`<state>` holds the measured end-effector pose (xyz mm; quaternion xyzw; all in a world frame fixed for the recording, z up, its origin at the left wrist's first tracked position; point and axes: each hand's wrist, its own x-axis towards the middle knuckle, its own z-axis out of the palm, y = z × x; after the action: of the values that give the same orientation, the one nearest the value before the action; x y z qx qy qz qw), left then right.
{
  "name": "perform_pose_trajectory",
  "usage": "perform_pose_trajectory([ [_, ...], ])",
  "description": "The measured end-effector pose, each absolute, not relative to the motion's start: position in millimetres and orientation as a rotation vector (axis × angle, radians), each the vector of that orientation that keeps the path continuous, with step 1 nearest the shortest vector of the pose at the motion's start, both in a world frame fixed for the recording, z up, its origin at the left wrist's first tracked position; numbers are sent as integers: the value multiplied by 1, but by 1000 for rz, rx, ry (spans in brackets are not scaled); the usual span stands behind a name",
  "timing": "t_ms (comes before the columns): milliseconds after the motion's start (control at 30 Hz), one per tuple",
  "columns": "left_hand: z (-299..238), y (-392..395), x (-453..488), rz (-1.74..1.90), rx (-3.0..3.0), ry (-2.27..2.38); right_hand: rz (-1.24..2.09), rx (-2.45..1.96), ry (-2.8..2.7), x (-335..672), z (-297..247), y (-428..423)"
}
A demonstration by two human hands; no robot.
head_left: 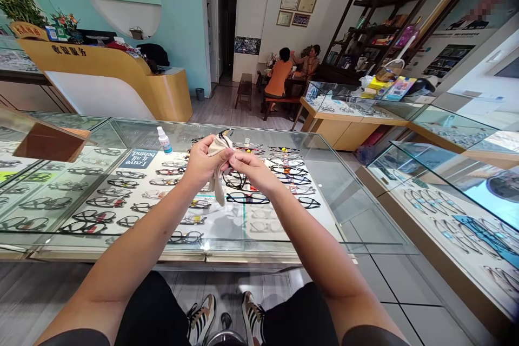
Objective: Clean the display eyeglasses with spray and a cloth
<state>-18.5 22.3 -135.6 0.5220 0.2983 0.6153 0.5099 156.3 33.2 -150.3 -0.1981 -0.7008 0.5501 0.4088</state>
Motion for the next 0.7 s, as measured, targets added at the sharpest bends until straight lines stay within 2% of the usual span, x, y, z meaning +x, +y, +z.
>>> perform_pose_trajectory([
  [233,-138,21,-15,1605,1312,791,1352,-493,-1794,152,-151,32],
  [467,-144,36,-32,1355,1380,760,1360,-552,-1622,156,-149,36],
  [700,-140,36,-38,1284,1368,741,1478,-574,-1420,160,-137,34],
])
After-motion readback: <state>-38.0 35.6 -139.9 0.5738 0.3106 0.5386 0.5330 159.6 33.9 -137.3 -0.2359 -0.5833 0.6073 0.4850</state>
